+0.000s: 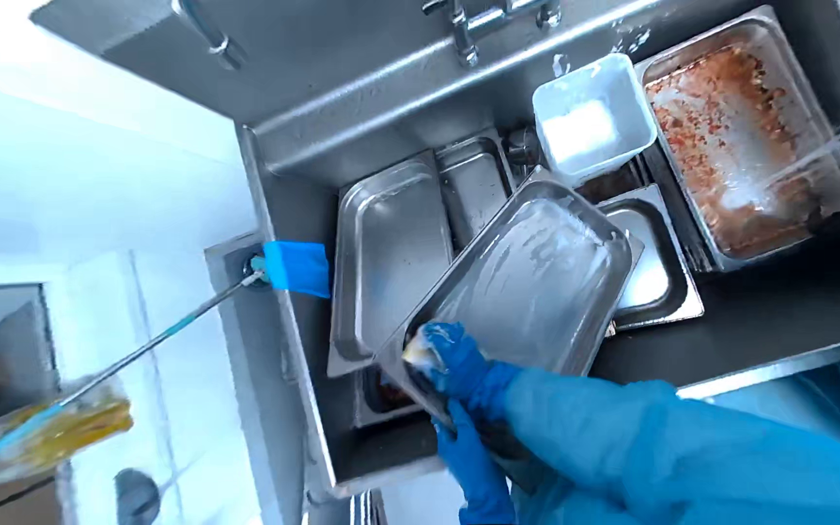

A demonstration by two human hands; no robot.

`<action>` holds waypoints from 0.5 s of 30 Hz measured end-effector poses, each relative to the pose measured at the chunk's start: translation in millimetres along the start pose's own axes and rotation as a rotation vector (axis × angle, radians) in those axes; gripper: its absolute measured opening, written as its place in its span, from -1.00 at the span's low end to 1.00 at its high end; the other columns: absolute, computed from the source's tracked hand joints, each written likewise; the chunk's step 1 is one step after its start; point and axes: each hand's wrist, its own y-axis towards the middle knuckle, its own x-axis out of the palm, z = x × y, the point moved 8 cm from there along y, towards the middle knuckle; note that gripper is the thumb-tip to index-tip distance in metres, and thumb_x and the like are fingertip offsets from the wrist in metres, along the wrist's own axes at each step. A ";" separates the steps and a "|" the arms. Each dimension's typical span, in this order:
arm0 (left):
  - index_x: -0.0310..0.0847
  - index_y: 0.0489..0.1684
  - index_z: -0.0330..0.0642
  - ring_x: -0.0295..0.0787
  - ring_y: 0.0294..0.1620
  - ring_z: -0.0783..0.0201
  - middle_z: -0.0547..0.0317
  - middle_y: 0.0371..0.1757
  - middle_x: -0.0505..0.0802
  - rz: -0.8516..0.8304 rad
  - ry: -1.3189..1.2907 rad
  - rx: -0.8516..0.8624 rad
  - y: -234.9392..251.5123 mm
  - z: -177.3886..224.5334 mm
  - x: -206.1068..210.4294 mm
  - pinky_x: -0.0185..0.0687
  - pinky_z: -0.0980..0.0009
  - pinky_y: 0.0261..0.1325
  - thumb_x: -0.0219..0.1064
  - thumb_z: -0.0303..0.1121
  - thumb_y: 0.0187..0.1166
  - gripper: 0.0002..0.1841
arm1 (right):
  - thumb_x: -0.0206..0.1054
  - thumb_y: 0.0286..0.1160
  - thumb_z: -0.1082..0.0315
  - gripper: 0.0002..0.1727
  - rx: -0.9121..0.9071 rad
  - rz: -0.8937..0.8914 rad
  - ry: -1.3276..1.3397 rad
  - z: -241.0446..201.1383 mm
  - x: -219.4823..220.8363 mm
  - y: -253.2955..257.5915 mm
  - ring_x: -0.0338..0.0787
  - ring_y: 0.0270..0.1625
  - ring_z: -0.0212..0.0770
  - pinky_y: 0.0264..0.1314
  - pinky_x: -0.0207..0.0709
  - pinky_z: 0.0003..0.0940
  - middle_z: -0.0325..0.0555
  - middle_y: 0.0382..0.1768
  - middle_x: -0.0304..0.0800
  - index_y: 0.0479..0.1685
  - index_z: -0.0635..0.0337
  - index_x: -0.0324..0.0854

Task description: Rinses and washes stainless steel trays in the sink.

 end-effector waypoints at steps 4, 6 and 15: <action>0.33 0.65 -0.43 0.68 0.39 -0.10 -0.39 0.38 0.70 0.008 0.026 -0.096 -5.2 -5.3 3.6 0.56 -0.05 0.47 0.36 -0.39 0.60 -0.38 | 0.54 0.37 0.19 -0.53 -0.499 0.005 -0.236 -19.7 3.6 52.0 0.71 0.43 0.13 0.43 0.57 0.12 -0.03 0.51 0.69 0.32 -0.03 0.78; 0.15 0.75 -0.41 0.60 0.44 -0.16 -0.45 0.50 0.58 -0.003 -0.018 -0.149 0.8 -8.3 -0.4 0.54 -0.08 0.46 0.36 -0.63 0.38 -0.20 | 0.44 0.53 0.03 -0.51 -0.592 -0.103 -0.406 3.7 5.5 73.2 0.74 0.41 0.08 0.30 0.66 0.08 -0.10 0.59 0.62 0.47 -0.20 0.70; 0.13 0.72 -0.45 0.66 0.32 0.01 -0.39 0.43 0.60 0.008 -0.097 -0.100 16.9 -30.6 -12.3 0.65 0.09 0.34 0.28 -0.77 0.16 -0.13 | 0.21 0.68 -0.16 -0.39 -0.349 -0.127 -0.786 167.0 -174.1 182.2 0.69 0.38 0.38 0.42 0.47 0.38 0.30 0.31 0.74 0.42 0.12 0.69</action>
